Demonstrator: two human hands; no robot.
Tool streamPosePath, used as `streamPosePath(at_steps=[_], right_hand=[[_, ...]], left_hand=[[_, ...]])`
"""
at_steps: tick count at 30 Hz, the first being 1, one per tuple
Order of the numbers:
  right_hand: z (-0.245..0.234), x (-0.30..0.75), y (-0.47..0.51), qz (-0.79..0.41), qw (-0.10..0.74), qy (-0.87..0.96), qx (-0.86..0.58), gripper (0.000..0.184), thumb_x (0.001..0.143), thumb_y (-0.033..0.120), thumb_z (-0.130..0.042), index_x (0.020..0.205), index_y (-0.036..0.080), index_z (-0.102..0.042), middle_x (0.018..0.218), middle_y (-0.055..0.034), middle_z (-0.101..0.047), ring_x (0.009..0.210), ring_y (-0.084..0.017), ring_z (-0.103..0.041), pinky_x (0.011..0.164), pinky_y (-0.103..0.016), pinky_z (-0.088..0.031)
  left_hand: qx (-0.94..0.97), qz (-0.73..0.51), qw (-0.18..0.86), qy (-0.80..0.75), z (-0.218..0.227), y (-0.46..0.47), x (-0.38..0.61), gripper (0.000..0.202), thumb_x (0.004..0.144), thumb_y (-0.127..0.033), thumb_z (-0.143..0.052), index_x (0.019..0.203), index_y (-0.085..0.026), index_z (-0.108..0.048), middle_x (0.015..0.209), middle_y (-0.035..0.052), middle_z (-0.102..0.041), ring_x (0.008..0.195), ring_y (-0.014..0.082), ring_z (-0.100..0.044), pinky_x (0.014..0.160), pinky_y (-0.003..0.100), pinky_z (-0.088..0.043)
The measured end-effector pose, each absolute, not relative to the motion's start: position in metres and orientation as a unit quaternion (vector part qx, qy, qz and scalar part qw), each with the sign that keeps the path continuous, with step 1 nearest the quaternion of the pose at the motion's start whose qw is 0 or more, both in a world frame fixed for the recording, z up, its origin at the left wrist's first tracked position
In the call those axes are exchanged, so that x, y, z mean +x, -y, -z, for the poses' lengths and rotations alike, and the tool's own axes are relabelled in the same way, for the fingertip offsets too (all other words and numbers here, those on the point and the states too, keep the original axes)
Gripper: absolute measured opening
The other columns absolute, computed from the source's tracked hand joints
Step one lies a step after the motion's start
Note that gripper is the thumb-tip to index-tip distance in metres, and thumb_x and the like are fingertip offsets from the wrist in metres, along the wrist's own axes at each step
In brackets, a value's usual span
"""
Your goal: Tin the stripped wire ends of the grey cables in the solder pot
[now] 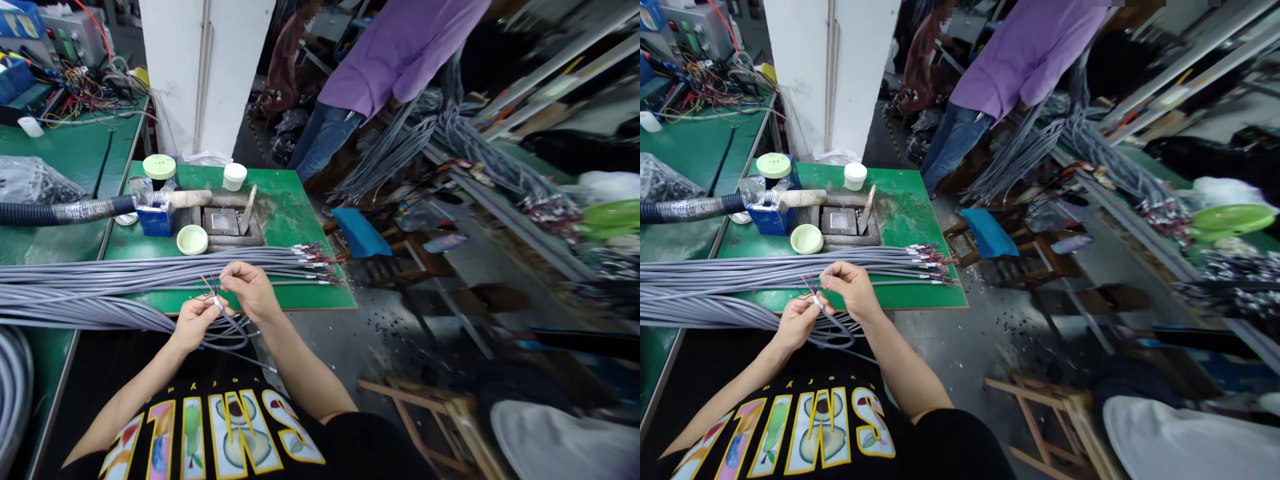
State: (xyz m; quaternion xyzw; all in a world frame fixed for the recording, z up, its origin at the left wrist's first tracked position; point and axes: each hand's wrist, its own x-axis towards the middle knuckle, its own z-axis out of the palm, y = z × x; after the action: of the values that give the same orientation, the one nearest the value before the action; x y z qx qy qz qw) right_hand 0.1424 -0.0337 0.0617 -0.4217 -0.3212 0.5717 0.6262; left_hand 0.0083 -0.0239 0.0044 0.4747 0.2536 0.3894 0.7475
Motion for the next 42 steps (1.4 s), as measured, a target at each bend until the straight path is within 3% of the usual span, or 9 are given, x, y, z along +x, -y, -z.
streamPosePath(at_steps=[3,6,14,19,22,32,38,42], right_hand=[[-0.063,0.141,0.037,-0.625,0.617,0.305,-0.369,0.025,0.062,0.036,-0.08,0.064,0.019,-0.062,0.056,0.0044,-0.054,0.039,-0.009,-0.046,0.03,-0.021,-0.035],[-0.064,0.141,0.039,-0.646,0.619,0.3,-0.332,0.027,0.061,0.038,-0.081,0.062,0.019,-0.061,0.056,0.0038,-0.054,0.04,-0.01,-0.047,0.029,-0.021,-0.035],[-0.07,0.17,0.027,-0.532,0.731,0.265,-0.335,0.029,0.06,0.03,-0.082,0.054,0.019,-0.055,0.052,0.0057,-0.048,0.051,-0.008,-0.045,0.054,-0.023,-0.043],[-0.065,0.168,0.032,-0.573,0.604,0.37,-0.412,0.021,0.062,0.031,-0.081,0.073,0.018,-0.067,0.067,0.0018,-0.061,0.062,-0.009,-0.054,0.061,-0.023,-0.045],[-0.064,0.158,0.036,-0.595,0.563,0.408,-0.403,0.023,0.064,0.033,-0.079,0.077,0.02,-0.065,0.066,0.0027,-0.06,0.06,-0.01,-0.055,0.056,-0.023,-0.046],[-0.073,0.146,0.04,-0.593,0.559,0.406,-0.415,0.023,0.068,0.034,-0.074,0.066,0.021,-0.055,0.05,0.0064,-0.053,0.038,-0.008,-0.048,0.034,-0.019,-0.038],[-0.071,0.143,0.044,-0.566,0.576,0.397,-0.437,0.02,0.071,0.033,-0.068,0.068,0.02,-0.053,0.047,0.0077,-0.052,0.033,-0.009,-0.049,0.031,-0.02,-0.038],[-0.068,0.14,0.044,-0.484,0.599,0.411,-0.488,0.018,0.07,0.029,-0.065,0.061,0.02,-0.052,0.045,0.0074,-0.049,0.036,-0.008,-0.045,0.035,-0.02,-0.035]], left_hand=[[0.536,-0.397,0.701,-0.252,-0.006,0.023,0.008,0.032,0.077,-0.047,-0.068,0.072,-0.016,-0.075,0.074,0.0068,-0.072,0.075,0.0176,-0.062,0.079,0.029,-0.048],[0.572,-0.398,0.674,-0.245,-0.012,0.022,0.009,0.034,0.078,-0.048,-0.067,0.069,-0.016,-0.075,0.074,0.0071,-0.072,0.078,0.019,-0.062,0.079,0.03,-0.048],[0.56,-0.349,0.722,-0.207,-0.002,0.022,0.005,0.035,0.083,-0.046,-0.062,0.075,-0.014,-0.075,0.074,0.0076,-0.07,0.07,0.0162,-0.059,0.073,0.028,-0.045],[0.549,-0.347,0.734,-0.2,0.003,0.022,0.003,0.034,0.083,-0.045,-0.063,0.075,-0.014,-0.075,0.074,0.0074,-0.069,0.072,0.0162,-0.059,0.074,0.027,-0.044],[0.55,-0.343,0.735,-0.199,-0.001,0.021,0.004,0.034,0.082,-0.045,-0.064,0.075,-0.014,-0.075,0.074,0.0081,-0.07,0.071,0.0166,-0.06,0.074,0.028,-0.045],[0.576,-0.353,0.71,-0.197,-0.011,0.022,0.007,0.037,0.081,-0.047,-0.064,0.072,-0.014,-0.075,0.075,0.0088,-0.071,0.071,0.0164,-0.06,0.074,0.028,-0.047],[0.587,-0.352,0.694,-0.22,-0.013,0.022,0.005,0.041,0.081,-0.051,-0.062,0.071,-0.013,-0.074,0.074,0.0087,-0.07,0.071,0.0168,-0.058,0.077,0.03,-0.046],[0.587,-0.335,0.698,-0.238,-0.012,0.024,0.005,0.045,0.079,-0.056,-0.062,0.07,-0.013,-0.074,0.073,0.0091,-0.07,0.071,0.0179,-0.058,0.075,0.031,-0.046]])
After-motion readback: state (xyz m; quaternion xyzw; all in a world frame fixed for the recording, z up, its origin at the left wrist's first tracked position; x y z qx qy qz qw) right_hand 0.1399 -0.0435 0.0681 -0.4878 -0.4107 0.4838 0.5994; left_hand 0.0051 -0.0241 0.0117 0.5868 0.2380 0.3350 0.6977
